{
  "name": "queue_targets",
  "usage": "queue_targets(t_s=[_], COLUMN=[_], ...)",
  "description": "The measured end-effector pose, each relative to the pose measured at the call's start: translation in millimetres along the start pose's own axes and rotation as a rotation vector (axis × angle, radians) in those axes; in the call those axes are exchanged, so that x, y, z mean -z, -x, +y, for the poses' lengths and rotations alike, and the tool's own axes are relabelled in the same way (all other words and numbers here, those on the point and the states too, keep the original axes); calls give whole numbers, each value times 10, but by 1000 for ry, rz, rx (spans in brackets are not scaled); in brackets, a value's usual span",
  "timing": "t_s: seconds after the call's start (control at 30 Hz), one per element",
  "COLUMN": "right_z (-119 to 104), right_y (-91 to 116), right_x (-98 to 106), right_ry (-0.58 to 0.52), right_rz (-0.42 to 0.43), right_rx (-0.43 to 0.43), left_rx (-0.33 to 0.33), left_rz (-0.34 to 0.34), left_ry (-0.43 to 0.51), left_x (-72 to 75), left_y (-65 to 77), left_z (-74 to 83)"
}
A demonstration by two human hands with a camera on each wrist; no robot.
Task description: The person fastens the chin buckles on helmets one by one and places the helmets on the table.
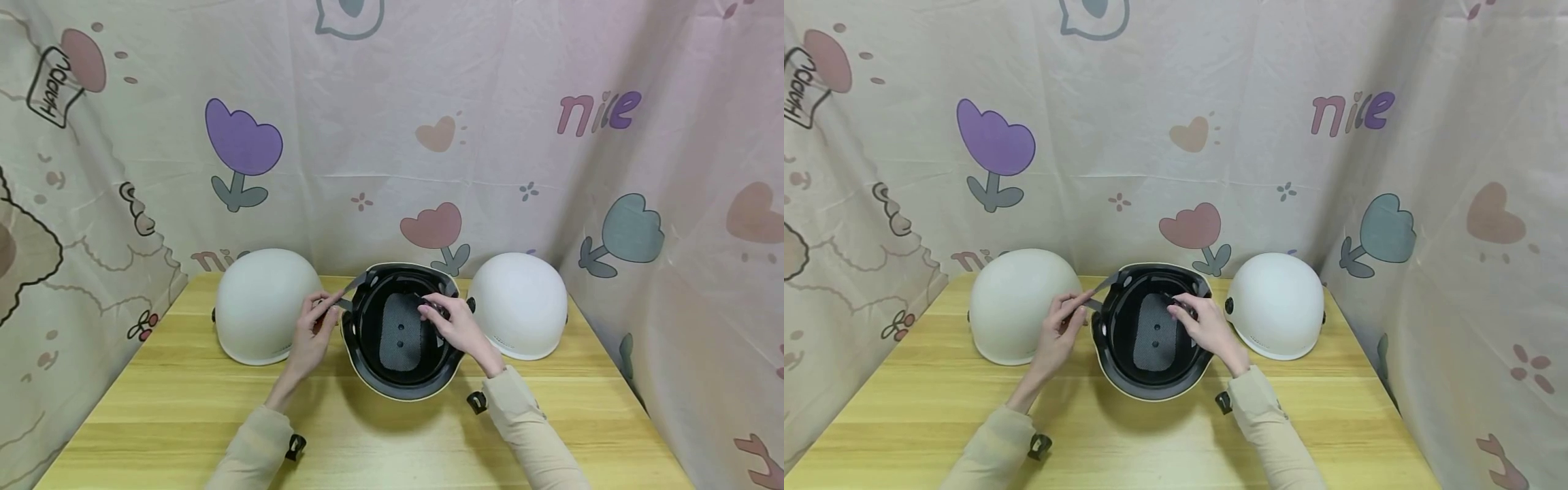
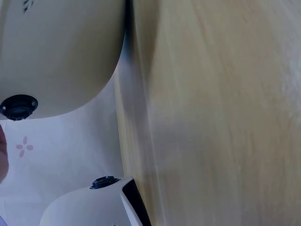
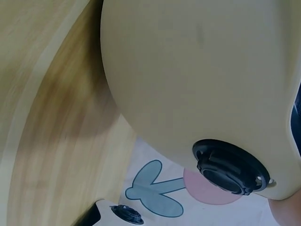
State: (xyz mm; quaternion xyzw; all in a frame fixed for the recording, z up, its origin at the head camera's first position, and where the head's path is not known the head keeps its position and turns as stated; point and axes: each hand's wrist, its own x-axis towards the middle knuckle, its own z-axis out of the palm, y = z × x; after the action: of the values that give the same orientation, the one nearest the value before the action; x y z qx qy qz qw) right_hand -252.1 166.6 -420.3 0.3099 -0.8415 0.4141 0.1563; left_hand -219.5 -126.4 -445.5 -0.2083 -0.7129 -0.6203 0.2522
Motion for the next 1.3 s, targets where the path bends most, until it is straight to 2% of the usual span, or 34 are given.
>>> queue_targets(t_s=[0.07,0.17,0.3,0.37,0.47,0.6,0.77,0.93,1.07,1.3], right_z=[-8,-19,-23,-23,-16,-21,-109,-354,-441,-463], right_y=[1,-1,2,1,-2,-11,-18,-14,-7,-19], right_x=[2,1,-1,-7,-20,-38,-37,52,88,90], right_ry=[-12,-33,-46,-47,-50,-50,-50,-62,-71,-90], right_rz=[4,8,11,11,5,-3,-5,-11,-1,8], right_rx=[0,1,-1,-3,-6,-19,-27,-18,-5,-7], left_rx=[-37,-68,-73,-70,-59,-42,-103,-182,-218,-345], left_rz=[14,78,183,209,213,193,176,136,46,-75], left_ry=[17,56,177,241,292,287,276,230,145,-180], left_x=[0,-5,-6,3,17,36,32,-19,-65,-131], left_y=[-7,-21,-41,-46,-51,-53,-66,-91,-115,-146], left_z=[-1,15,64,94,132,148,152,184,197,168])
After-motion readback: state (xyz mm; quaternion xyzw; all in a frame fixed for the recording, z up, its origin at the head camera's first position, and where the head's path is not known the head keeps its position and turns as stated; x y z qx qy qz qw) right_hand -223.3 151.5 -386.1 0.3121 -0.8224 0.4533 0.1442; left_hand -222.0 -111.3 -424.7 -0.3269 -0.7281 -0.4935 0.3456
